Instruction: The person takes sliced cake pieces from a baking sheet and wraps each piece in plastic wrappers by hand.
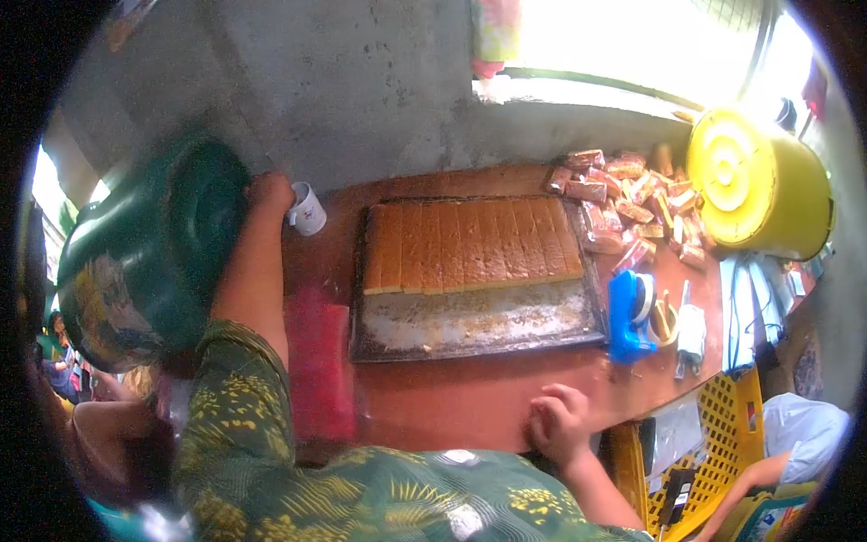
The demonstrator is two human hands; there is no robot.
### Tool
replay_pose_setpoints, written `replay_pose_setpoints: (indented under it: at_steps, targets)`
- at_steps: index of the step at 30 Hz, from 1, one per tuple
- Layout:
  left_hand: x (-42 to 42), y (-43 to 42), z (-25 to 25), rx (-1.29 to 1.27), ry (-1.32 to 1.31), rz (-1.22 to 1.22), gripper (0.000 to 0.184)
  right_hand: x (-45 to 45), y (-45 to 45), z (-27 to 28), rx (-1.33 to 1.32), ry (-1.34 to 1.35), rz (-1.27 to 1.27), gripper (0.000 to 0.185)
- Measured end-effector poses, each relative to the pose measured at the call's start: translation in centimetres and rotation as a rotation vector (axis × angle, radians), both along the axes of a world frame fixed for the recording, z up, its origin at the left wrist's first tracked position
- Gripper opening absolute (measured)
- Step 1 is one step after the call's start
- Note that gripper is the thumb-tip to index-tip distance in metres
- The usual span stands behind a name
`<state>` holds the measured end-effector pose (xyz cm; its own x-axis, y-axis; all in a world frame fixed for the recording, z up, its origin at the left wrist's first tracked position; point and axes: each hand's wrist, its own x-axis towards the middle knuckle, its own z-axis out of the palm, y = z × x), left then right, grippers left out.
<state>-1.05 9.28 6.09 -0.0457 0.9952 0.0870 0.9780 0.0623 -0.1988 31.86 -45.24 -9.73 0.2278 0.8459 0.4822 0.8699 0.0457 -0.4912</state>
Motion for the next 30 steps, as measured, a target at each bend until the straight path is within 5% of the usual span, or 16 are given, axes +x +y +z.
replay_pose_setpoints:
  at_steps: [15, 30]
  targets:
    - [1.2, 7.3, -4.8, -0.176, -0.065, 0.321, 0.057, 0.4, 0.4, 0.4, -0.026, 0.013, 0.051, 0.018]
    - [-3.7, 9.3, -4.1, -0.204, -0.176, 0.077, 0.044, 0.5, 0.5, 0.4, -0.035, 0.024, 0.063, 0.023]
